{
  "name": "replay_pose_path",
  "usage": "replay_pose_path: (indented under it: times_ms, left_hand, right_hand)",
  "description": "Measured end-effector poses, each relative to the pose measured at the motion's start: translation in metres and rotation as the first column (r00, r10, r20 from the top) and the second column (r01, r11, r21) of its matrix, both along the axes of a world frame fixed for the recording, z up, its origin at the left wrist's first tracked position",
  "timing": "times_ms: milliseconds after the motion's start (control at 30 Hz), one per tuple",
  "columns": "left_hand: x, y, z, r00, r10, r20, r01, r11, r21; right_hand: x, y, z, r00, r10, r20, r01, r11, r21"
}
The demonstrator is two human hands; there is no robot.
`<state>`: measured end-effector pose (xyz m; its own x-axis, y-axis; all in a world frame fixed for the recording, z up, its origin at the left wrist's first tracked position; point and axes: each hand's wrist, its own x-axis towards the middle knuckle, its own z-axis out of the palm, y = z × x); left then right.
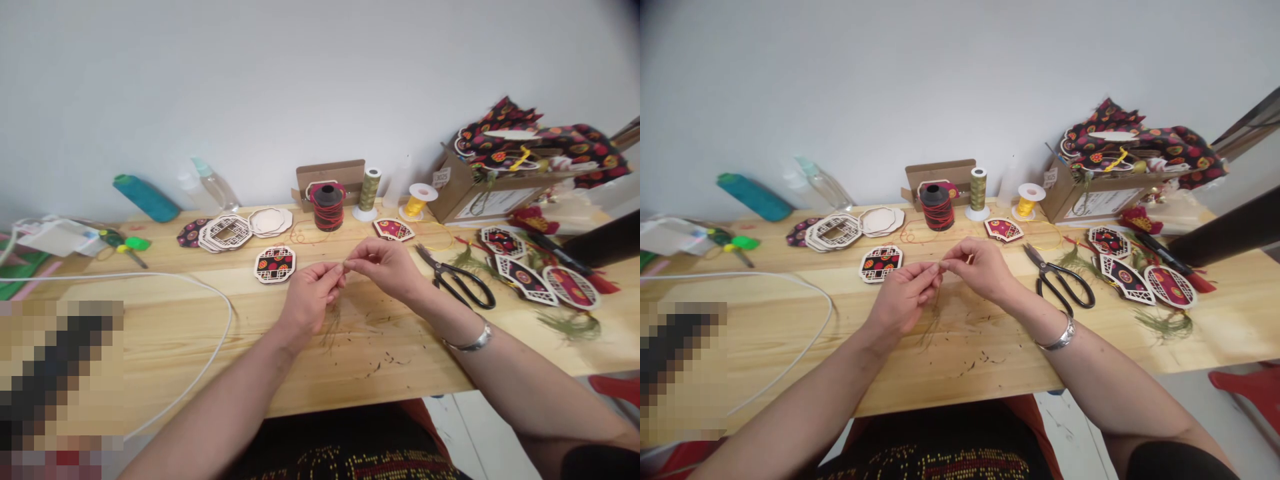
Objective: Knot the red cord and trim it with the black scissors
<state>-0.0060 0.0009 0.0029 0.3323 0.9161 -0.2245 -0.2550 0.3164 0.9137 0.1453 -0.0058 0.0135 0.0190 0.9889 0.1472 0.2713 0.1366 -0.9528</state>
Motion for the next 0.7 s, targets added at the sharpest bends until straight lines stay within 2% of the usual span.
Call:
replay_pose_path:
  times_ms: [100, 267, 500, 700]
  left_hand:
    - [0.0014, -0.0005, 0.0009, 1.0, 0.015, 0.006, -0.015, 1.0, -0.008]
    - [0.0018, -0.0009, 0.0022, 1.0, 0.01, 0.019, -0.01, 1.0, -0.011]
    - [0.0, -0.0005, 0.0023, 0.997, -0.012, 0.079, 0.016, 0.998, -0.06]
    - [-0.0002, 0.0001, 0.0019, 0.996, -0.002, 0.094, 0.009, 0.998, -0.069]
  right_hand:
    - [0.0029, 0.0023, -0.0015, 0.978, 0.012, -0.207, -0.044, 0.988, -0.148]
    - [0.0067, 0.0044, -0.0034, 0.924, 0.036, -0.381, -0.167, 0.934, -0.316]
    - [0.0055, 0.0051, -0.0024, 0.866, 0.018, -0.499, -0.241, 0.891, -0.385]
    - [0.0055, 0.0067, -0.0044, 0.884, -0.017, -0.467, -0.169, 0.92, -0.353]
